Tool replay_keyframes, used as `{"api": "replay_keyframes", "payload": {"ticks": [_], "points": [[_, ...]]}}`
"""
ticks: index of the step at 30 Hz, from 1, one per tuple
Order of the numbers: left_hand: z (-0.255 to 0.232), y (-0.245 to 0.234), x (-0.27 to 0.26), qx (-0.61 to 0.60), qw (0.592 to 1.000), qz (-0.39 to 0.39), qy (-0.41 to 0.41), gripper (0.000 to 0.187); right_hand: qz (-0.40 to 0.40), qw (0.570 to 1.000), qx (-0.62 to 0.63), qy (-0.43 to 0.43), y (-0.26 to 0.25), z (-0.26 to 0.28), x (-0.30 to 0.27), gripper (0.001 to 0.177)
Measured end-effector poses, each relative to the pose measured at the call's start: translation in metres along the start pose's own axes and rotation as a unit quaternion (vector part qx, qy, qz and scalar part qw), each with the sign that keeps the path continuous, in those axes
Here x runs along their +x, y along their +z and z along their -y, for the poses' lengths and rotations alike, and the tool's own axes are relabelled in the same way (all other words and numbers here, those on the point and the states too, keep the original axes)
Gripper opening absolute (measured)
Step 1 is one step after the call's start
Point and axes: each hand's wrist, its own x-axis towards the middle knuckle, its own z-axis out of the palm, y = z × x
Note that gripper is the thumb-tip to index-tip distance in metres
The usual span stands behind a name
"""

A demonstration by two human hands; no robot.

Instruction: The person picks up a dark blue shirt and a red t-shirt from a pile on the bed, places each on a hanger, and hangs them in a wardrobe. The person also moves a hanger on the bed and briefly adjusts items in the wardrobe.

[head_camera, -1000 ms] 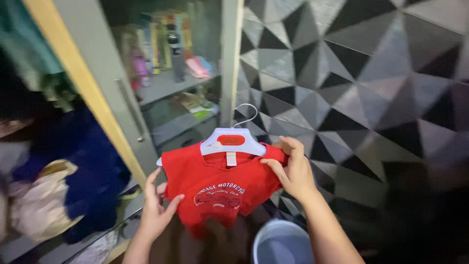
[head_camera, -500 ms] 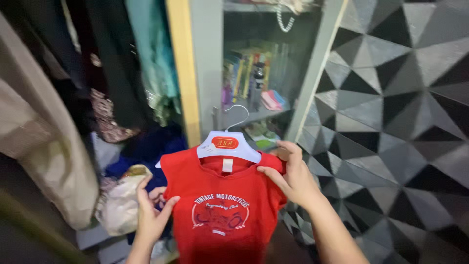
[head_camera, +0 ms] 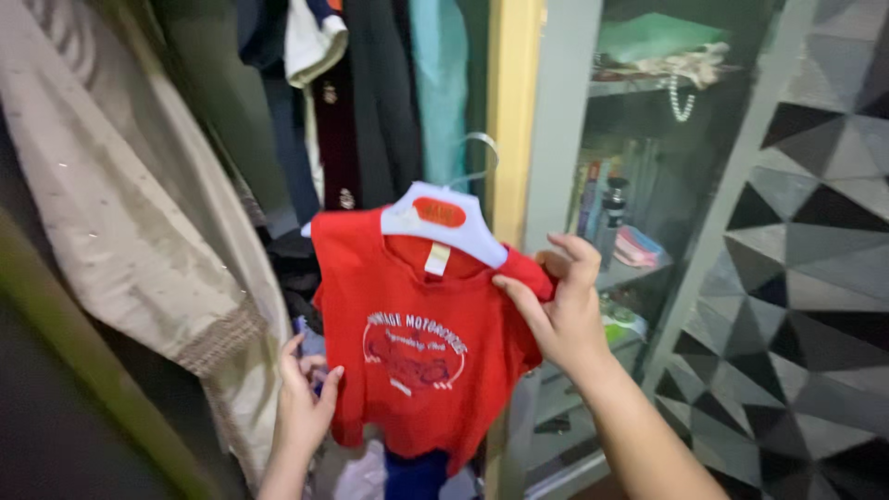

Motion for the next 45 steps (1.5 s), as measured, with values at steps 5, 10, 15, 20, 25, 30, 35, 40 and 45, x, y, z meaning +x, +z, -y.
{"api": "replay_keyframes", "payload": {"ticks": [5, 10, 15, 20, 25, 30, 35, 40, 45], "points": [[-0.011, -0.037, 0.048, 0.034, 0.986, -0.114, 0.113, 0.075, 0.008, 1.000, 0.014, -0.015, 0.052, 0.029, 0.059, 0.069], [-0.040, -0.064, 0.100, 0.146, 0.953, -0.177, 0.200, 0.078, 0.023, 0.997, -0.050, -0.050, 0.101, 0.056, 0.118, 0.068], [-0.071, -0.080, 0.155, 0.177, 0.914, -0.204, 0.303, 0.078, 0.003, 0.982, -0.087, -0.171, 0.157, 0.069, 0.166, 0.060], [-0.097, -0.093, 0.214, 0.180, 0.905, -0.213, 0.322, 0.077, -0.016, 0.958, -0.146, -0.248, 0.209, 0.072, 0.214, 0.062], [-0.102, -0.100, 0.270, 0.222, 0.889, -0.235, 0.325, 0.073, -0.075, 0.922, -0.228, -0.303, 0.257, 0.075, 0.255, 0.069], [-0.095, -0.106, 0.313, 0.250, 0.888, -0.246, 0.297, 0.073, -0.157, 0.882, -0.306, -0.322, 0.298, 0.086, 0.285, 0.068], [-0.085, -0.110, 0.359, 0.238, 0.879, -0.243, 0.335, 0.073, -0.242, 0.851, -0.378, -0.274, 0.340, 0.096, 0.323, 0.051], [-0.079, -0.117, 0.409, 0.236, 0.878, -0.235, 0.343, 0.076, -0.308, 0.822, -0.413, -0.242, 0.384, 0.102, 0.372, 0.046], [-0.078, -0.129, 0.435, 0.257, 0.874, -0.233, 0.341, 0.078, -0.347, 0.802, -0.435, -0.217, 0.424, 0.098, 0.428, 0.043]]}}
